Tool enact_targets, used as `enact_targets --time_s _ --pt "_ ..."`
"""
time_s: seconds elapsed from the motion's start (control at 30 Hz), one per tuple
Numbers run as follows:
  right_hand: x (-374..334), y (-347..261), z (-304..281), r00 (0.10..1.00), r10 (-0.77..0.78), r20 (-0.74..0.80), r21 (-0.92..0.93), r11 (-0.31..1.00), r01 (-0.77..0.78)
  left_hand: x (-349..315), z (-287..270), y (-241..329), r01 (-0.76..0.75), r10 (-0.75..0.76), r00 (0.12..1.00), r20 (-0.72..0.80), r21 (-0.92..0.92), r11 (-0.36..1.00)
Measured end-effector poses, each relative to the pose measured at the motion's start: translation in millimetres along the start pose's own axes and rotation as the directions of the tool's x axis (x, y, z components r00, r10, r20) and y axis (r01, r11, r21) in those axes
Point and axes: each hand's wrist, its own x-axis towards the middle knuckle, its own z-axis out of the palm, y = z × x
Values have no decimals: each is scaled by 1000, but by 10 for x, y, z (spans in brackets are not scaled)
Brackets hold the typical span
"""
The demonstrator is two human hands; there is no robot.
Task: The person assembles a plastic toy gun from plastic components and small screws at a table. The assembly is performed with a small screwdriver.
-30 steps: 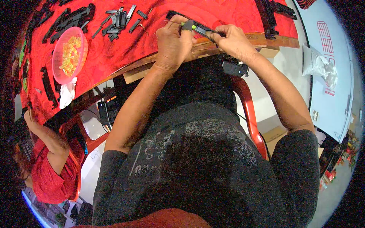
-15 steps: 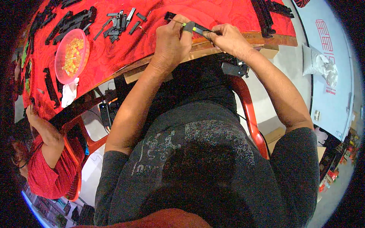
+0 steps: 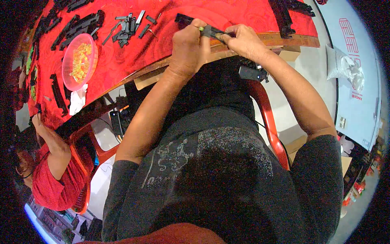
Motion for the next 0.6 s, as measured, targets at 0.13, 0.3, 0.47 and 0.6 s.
enact_targets --time_s 0.13,0.3,0.47,0.6 --pt "14 23 44 999 15 30 71 997 -17 105 -79 -172 129 -135 989 58 91 987" --pt "13 15 37 1000 -6 -4 88 996 7 84 -128 -239 576 -566 816 120 -260 775" --pt "33 5 6 995 65 75 97 993 -72 102 -132 -176 629 -604 776 182 -291 721" --pt "38 40 20 998 36 56 72 997 -40 83 -88 -195 592 -573 806 152 -239 770"
